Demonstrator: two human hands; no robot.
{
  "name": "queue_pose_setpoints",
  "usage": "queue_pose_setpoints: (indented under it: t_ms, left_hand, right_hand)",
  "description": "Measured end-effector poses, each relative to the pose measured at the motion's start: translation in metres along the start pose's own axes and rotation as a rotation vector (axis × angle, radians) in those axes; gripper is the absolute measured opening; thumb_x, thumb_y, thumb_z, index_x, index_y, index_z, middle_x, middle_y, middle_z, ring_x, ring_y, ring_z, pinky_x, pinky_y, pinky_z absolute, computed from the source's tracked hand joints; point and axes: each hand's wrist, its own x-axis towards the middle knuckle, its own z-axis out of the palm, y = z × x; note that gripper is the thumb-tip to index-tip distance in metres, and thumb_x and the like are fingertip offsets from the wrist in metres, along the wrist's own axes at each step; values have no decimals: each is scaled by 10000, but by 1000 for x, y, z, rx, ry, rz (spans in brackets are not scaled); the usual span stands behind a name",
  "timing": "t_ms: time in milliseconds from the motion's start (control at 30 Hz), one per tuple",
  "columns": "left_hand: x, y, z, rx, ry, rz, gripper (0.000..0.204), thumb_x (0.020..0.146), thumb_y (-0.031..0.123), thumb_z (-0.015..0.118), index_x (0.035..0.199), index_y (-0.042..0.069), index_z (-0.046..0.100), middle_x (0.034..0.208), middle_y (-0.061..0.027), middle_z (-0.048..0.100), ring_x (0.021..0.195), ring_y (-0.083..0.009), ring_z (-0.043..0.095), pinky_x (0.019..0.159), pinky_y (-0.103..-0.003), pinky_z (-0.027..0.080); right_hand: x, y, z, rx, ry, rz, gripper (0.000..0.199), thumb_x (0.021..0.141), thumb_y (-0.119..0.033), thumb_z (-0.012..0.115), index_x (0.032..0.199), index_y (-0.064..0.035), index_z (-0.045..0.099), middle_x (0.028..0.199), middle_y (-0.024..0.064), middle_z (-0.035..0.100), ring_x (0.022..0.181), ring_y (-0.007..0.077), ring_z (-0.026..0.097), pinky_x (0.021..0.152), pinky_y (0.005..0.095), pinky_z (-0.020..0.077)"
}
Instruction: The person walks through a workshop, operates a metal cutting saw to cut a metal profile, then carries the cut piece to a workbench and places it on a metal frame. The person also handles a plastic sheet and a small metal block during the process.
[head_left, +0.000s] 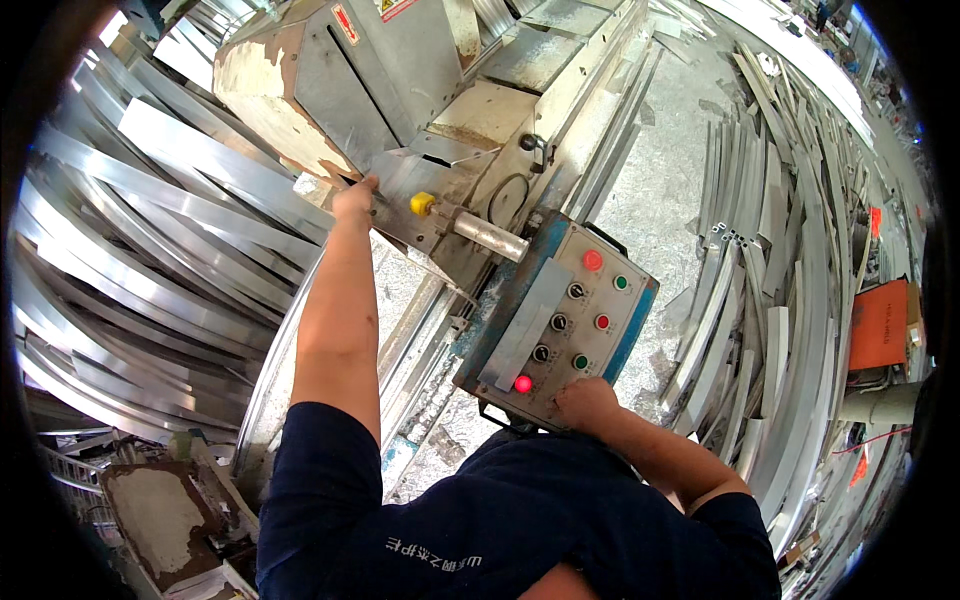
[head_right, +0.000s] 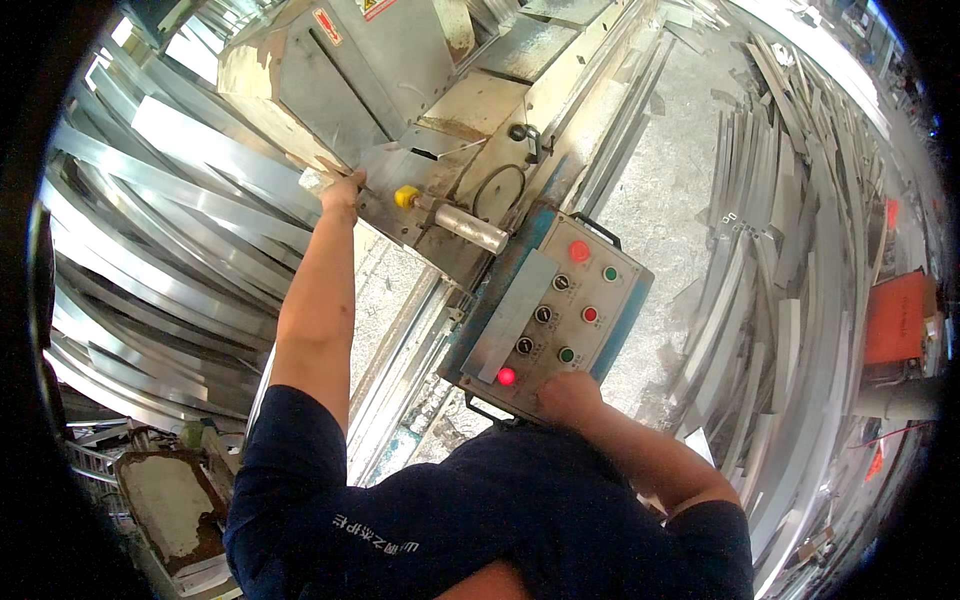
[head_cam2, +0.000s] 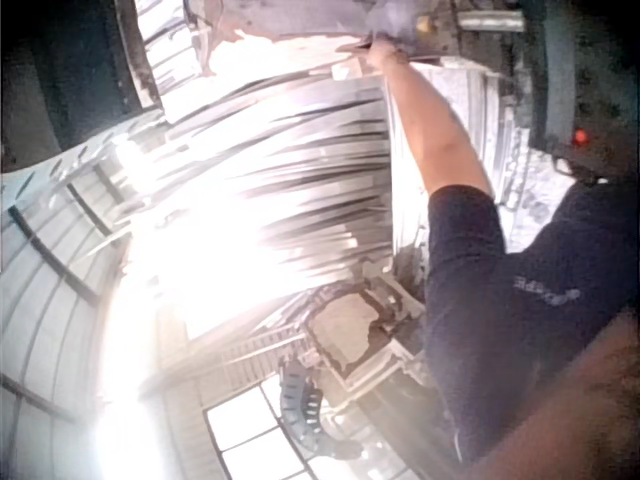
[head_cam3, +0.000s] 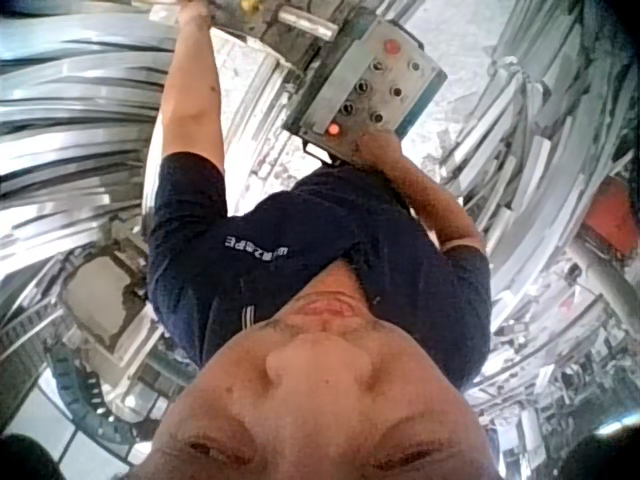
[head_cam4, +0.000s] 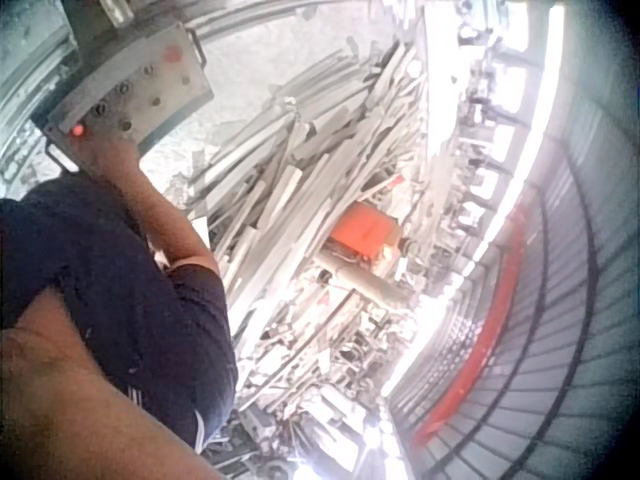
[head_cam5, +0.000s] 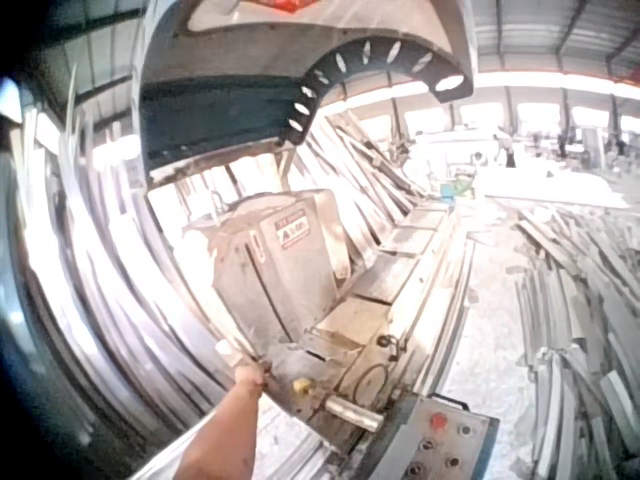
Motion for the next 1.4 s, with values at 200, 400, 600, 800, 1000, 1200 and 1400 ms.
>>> queue_pose_setpoints:
  t_ms: [200,400,600,800,1000,1200,1400]
  left_hand:
    - [-31,32,16,266,-88,22,654,683,334,802,1173,-50,601,1158,-192,618,1055,-281,594,837,-362,489]
    - [-36,23,2,96,-291,-210,821,720,520,706,1329,12,491,1452,-149,384,1263,-293,451,1025,-431,372]
    - [-47,15,-5,-291,-379,-444,652,818,522,649,1277,83,506,1284,-115,555,1122,-316,567,956,-500,442]
    - [-44,8,-3,-305,-230,-405,701,775,493,718,1290,78,484,1251,-121,566,1089,-296,583,945,-473,459]
    - [-55,11,-9,-210,-131,-452,710,755,550,715,1246,78,517,1195,-110,595,1061,-260,596,911,-417,485]
    - [-58,10,-9,-191,-125,-431,755,749,557,718,1247,27,517,1200,-133,597,1039,-281,607,906,-411,491]
    - [-44,-18,-45,-256,-6,-471,684,798,510,686,1231,5,525,1173,-154,605,1050,-292,597,953,-414,462]
  right_hand:
    - [-12,3,4,73,48,94,418,904,-442,484,836,-87,693,796,133,677,764,317,663,668,426,521]
    - [-5,50,-41,324,402,225,428,896,-449,542,821,-43,654,803,162,649,778,354,649,677,447,512]
    - [112,161,-154,726,832,210,603,911,-529,494,1077,43,590,1017,267,625,996,397,600,839,427,458]
    - [322,229,-215,1230,687,304,713,920,-528,451,1364,28,428,1370,242,461,1242,362,455,992,421,357]
    - [390,241,-208,1132,591,159,580,915,-428,424,1273,22,504,1259,214,544,1130,358,508,933,430,382]
    - [395,245,-207,1060,622,129,595,949,-429,387,1300,41,484,1296,258,517,1181,405,492,979,444,373]
    - [384,213,-197,891,608,106,603,948,-450,392,1312,21,481,1279,265,529,1186,423,485,1004,455,361]
